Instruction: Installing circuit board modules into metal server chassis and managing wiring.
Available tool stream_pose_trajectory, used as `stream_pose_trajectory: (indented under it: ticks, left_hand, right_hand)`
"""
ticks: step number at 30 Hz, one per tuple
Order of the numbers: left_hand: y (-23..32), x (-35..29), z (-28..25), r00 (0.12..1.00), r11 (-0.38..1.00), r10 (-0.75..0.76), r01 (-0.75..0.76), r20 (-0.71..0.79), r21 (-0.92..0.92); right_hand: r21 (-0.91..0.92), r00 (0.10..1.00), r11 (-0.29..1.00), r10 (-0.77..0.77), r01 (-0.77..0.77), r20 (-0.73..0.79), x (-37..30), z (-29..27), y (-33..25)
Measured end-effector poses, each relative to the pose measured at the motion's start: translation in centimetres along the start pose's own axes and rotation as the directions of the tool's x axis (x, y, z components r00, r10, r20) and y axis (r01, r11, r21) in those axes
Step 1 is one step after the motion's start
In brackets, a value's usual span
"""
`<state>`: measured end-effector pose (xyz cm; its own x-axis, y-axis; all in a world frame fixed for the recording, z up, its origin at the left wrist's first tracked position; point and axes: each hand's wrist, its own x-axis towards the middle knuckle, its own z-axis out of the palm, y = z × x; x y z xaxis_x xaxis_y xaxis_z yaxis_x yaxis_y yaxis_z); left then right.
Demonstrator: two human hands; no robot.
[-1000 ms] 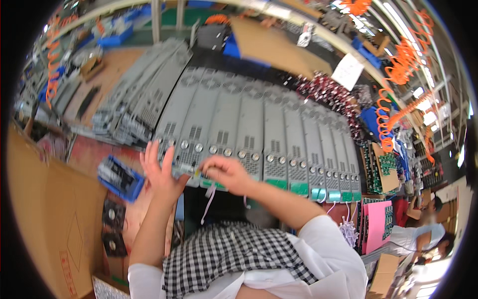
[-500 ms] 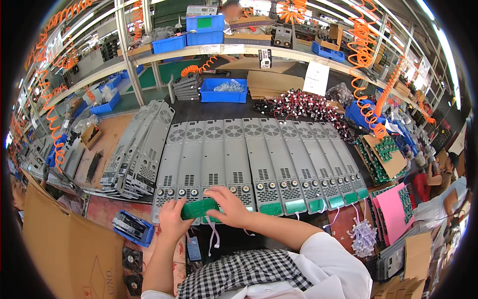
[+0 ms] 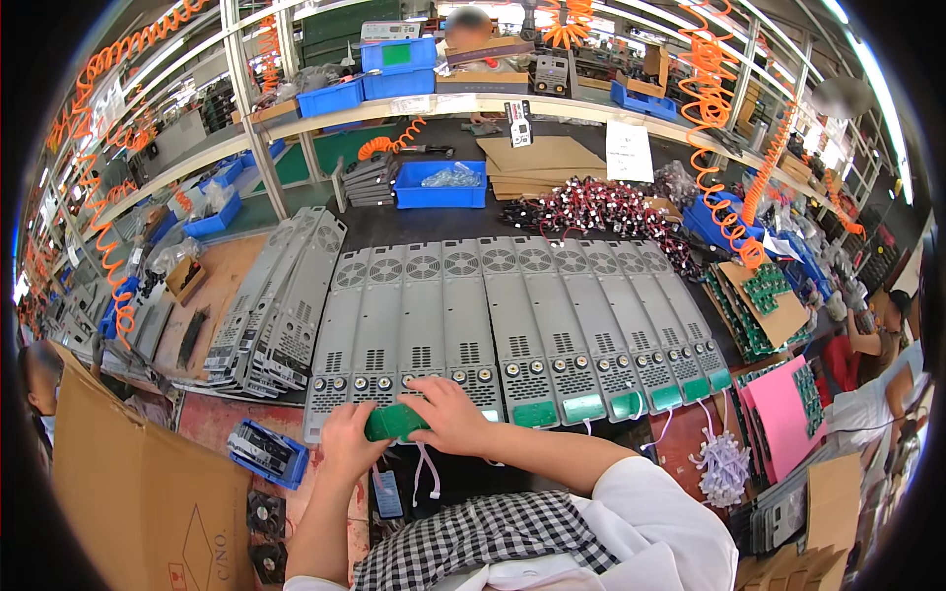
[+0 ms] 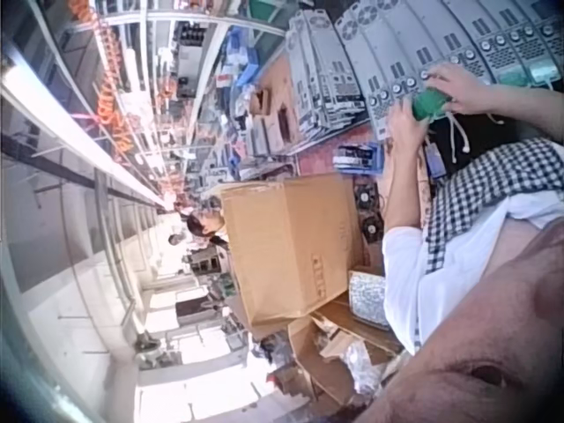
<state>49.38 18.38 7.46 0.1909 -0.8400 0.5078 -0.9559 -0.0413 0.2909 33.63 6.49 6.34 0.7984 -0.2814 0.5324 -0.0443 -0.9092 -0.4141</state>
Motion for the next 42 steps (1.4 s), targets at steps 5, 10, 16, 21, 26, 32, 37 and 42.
stream_pose_trajectory:
  ticks: [5, 10, 16, 21, 26, 32, 37, 42]
  left_hand:
    - [0.5, 0.1, 0.1, 0.997, 1.000, 0.006, -0.006, 0.073, 0.010]
    - [0.6, -0.1, 1.2, 0.991, 1.000, 0.002, 0.000, 0.131, -0.020]
    - [-0.9, -1.5, 1.1, 0.979, 0.984, -0.046, 0.079, 0.198, -0.161]
    - [-1.0, -1.6, 1.2, 0.970, 0.977, 0.005, 0.047, 0.243, -0.207]
    - [-1.9, -1.9, 1.1, 0.972, 0.975, 0.001, 0.052, 0.237, -0.216]
    - [-5.1, -2.2, 2.7, 0.935, 0.845, -0.176, 0.304, 0.308, -0.440]
    - [-9.0, -2.6, -0.3, 0.964, 0.985, -0.137, 0.157, 0.228, -0.074]
    - [-12.4, -2.5, 0.7, 0.943, 0.998, -0.047, 0.032, 0.330, 0.049]
  right_hand:
    - [-0.102, 0.999, 0.994, -0.037, 0.040, 0.035, -0.3, 0.2, -0.6]
    - [-0.074, 0.997, 0.997, 0.018, -0.013, 0.073, -1.1, 1.6, 0.2]
    - [-0.001, 0.998, 0.998, -0.055, 0.055, -0.034, -1.1, 3.7, 0.1]
    - [0.021, 0.987, 0.994, -0.100, 0.103, -0.124, -1.7, 4.6, 0.5]
    - [0.081, 0.990, 0.992, -0.093, 0.101, -0.108, -1.5, 6.1, 0.4]
    - [0.436, 0.900, 0.797, 0.430, -0.417, 0.075, -0.9, 4.3, -0.5]
    - [0.305, 0.831, 0.787, 0.556, -0.536, 0.027, -0.1, 6.3, 2.6]
    - [0.097, 0.945, 0.944, 0.303, -0.315, 0.121, 2.2, 10.7, 2.4]
